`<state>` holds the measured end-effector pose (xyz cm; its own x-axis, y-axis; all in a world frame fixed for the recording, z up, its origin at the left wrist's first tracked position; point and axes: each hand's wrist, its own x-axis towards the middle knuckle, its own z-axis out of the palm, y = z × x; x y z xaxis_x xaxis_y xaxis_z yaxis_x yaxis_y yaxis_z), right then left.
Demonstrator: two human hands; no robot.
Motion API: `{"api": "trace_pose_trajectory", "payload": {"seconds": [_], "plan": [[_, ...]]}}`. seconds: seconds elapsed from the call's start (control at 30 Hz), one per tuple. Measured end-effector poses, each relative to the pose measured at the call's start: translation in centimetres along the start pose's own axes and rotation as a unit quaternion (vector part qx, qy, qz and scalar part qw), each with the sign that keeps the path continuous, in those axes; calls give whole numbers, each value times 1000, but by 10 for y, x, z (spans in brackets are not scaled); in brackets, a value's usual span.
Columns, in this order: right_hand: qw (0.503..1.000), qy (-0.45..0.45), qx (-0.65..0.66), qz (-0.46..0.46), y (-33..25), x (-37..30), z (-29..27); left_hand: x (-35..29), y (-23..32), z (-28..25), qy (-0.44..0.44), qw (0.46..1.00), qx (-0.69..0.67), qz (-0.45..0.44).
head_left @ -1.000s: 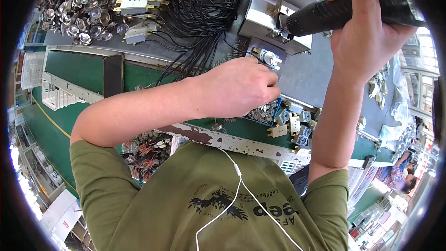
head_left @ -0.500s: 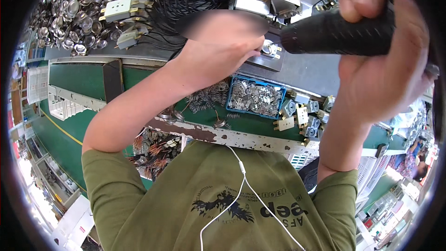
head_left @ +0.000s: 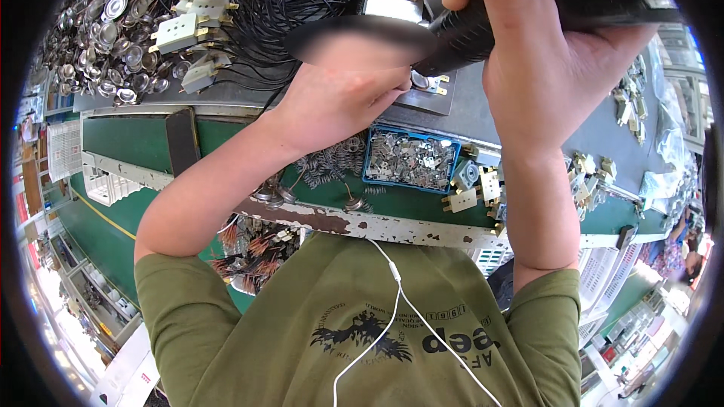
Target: Assemble electronic components on an assembly line using an electric screwdriver and manual placement.
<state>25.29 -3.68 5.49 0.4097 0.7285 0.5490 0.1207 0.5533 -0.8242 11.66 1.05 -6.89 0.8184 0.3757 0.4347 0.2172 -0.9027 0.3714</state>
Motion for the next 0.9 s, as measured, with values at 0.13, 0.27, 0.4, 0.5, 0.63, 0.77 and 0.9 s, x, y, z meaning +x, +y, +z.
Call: {"api": "trace_pose_trajectory", "payload": {"seconds": [0.13, 0.27, 0.4, 0.5, 0.63, 0.77, 0.9], "plan": [[1000, -15, 17, 6, 3, 4, -5, 0, -1, -2, 1, 1000, -4, 8], [999, -33, 29, 20, 15, 13, -5, 4, -2, -2, 2, 1000, -3, 20], [997, -52, 45, 28, 15, 12, -3, 2, -3, 1, 0, 1000, 6, 20], [995, -76, 61, 33, 22, 15, -6, 0, -8, -5, -31, 999, -19, -12], [997, -78, -3, 5, 31, 14, -18, 8, -1, -3, -28, 992, -59, -104], [993, -76, -92, -27, 29, 6, -17, 18, 1, -12, -112, 987, -2, -119], [989, -89, -104, -62, 34, 9, -3, 26, 4, -23, -191, 973, -15, -130]]}}
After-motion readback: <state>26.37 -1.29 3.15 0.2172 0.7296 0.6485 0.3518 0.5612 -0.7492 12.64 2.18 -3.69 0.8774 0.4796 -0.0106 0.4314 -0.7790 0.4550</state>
